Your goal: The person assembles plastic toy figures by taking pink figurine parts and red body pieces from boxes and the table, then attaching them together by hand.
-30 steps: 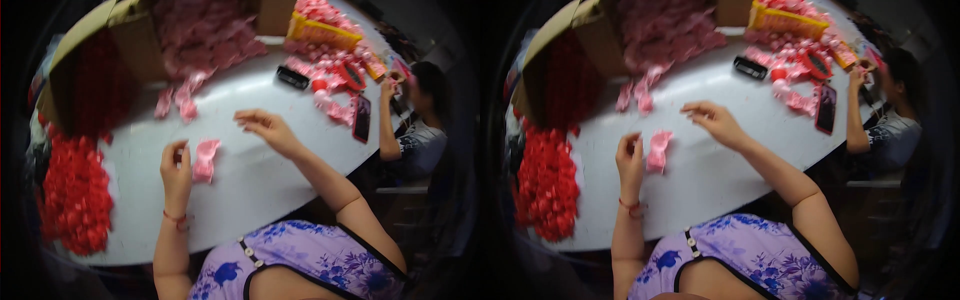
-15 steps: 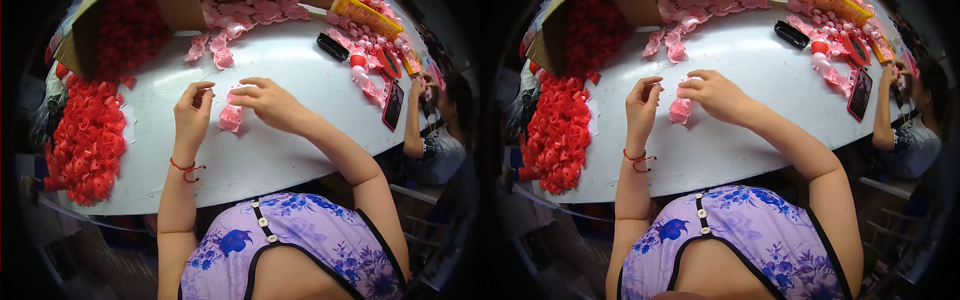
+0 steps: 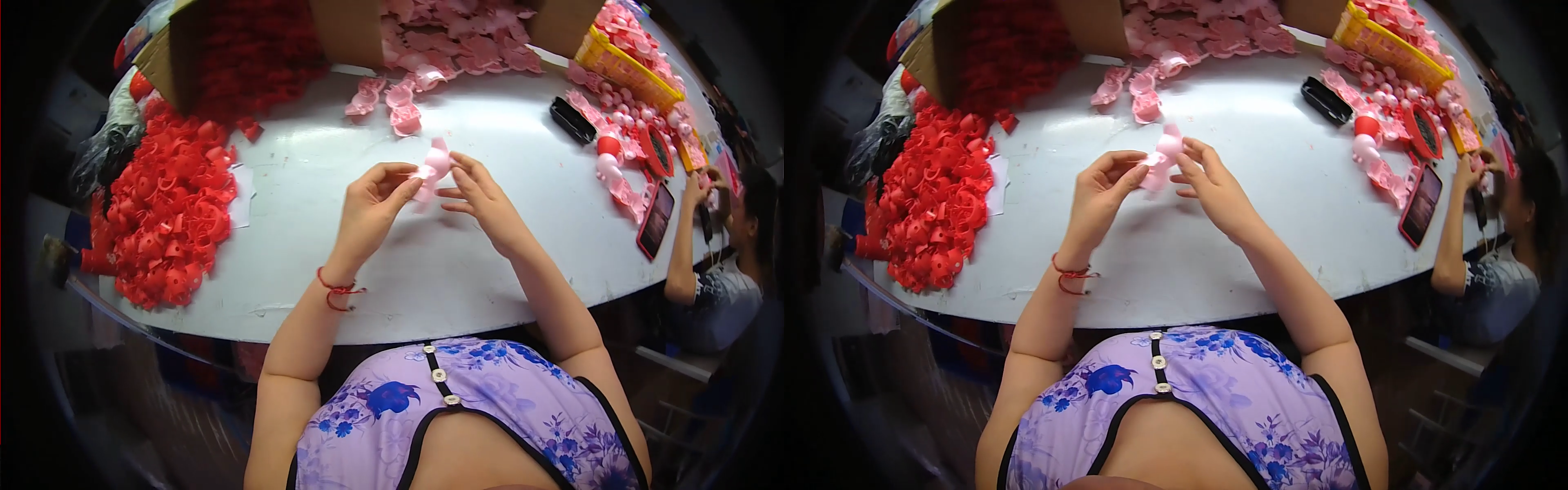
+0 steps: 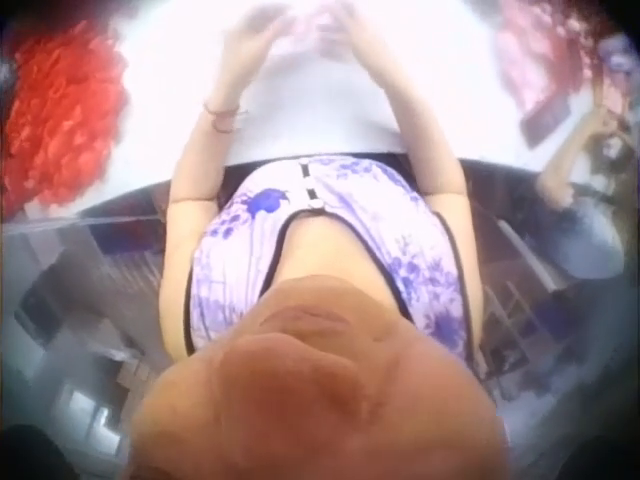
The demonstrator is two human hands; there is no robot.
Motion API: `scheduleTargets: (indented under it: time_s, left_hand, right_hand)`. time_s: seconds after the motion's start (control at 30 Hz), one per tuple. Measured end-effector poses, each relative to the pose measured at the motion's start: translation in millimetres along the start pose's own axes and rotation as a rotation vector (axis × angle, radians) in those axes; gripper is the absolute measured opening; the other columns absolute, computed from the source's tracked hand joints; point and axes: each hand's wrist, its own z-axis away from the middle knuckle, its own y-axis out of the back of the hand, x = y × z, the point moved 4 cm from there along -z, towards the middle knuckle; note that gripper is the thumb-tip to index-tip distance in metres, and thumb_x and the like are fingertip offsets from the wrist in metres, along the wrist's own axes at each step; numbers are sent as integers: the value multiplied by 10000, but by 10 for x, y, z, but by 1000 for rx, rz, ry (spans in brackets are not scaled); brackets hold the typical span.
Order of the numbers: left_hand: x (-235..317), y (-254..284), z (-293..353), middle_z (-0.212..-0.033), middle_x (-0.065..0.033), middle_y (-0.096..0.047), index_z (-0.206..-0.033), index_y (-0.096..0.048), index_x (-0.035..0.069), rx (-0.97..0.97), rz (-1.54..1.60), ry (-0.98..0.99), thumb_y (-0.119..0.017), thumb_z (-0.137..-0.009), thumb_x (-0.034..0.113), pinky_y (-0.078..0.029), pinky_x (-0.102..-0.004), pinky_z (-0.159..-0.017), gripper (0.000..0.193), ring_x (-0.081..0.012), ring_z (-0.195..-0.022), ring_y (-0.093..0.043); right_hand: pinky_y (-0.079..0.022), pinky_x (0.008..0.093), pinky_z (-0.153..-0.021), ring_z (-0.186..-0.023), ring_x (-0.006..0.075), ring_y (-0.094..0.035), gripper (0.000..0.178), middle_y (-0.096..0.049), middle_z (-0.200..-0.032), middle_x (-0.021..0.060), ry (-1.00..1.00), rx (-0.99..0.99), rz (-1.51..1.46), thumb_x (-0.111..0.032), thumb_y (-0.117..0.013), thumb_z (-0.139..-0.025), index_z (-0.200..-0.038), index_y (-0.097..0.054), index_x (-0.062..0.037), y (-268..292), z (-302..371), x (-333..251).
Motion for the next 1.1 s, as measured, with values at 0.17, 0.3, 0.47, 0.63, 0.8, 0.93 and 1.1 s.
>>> scheduleTargets:
  time_s: [0.17,0.3,0.47,0.63,0.8,0.93,1.1]
  left_hand:
    - [-195,-199,-4,-916,-108,-628,-1014,-552,-29,-14,525,136,-559,-855,26,-531,-275,-751,169,-154,-798,-625]
    - [-77,189,-412,-959,-66,-633,-1005,-600,-22,-131,-16,37,-519,-802,-38,-512,-258,-705,219,-132,-802,-611]
    - [173,2070,-847,-946,-192,-572,-917,-575,-6,672,-1711,-282,-572,-721,77,-460,-427,-779,213,-349,-845,-552]
    - [-144,2763,-826,-841,-216,-623,-826,-630,2,495,-1718,-126,-602,-767,171,-452,-480,-729,181,-395,-820,-586]
    - [318,989,-499,-803,-34,-598,-1011,-614,-18,123,-458,-86,-566,-871,86,-393,-205,-591,181,-79,-650,-482]
    - [245,301,70,-853,-73,-581,-1108,-521,-45,-150,223,168,-525,-883,72,-435,-233,-611,254,-111,-704,-530]
    - [111,-157,151,-872,-88,-557,-1141,-465,-92,-277,417,389,-538,-869,120,-452,-201,-559,352,-125,-692,-526]
  right_hand:
    - [-444,301,-886,-1131,203,-486,509,-395,-1318,157,91,101,-347,-162,-493,-922,-1355,-256,-40,-95,104,3]
    - [-434,265,-895,-1080,152,-507,594,-444,-1281,132,22,230,-490,-56,-570,-856,-1362,-259,-28,13,150,156]
    - [-426,239,-897,-1049,128,-519,491,-544,-1157,86,-165,6,-790,-55,-594,-836,-1281,-397,9,-64,171,156]
    - [-431,255,-883,-988,119,-534,385,-559,-1082,59,-137,-49,-870,-131,-582,-864,-1208,-462,-5,-83,215,215]
    - [-439,246,-747,-842,78,-524,323,-576,-939,28,63,82,-500,-228,-530,-907,-1156,-507,-23,11,114,268]
    - [-447,254,-782,-882,92,-539,275,-582,-985,36,196,104,-405,-171,-524,-911,-1134,-491,-14,-108,122,261]
    - [-449,259,-806,-925,94,-528,270,-560,-1026,47,195,64,-457,-168,-493,-926,-1148,-456,-17,-121,175,270]
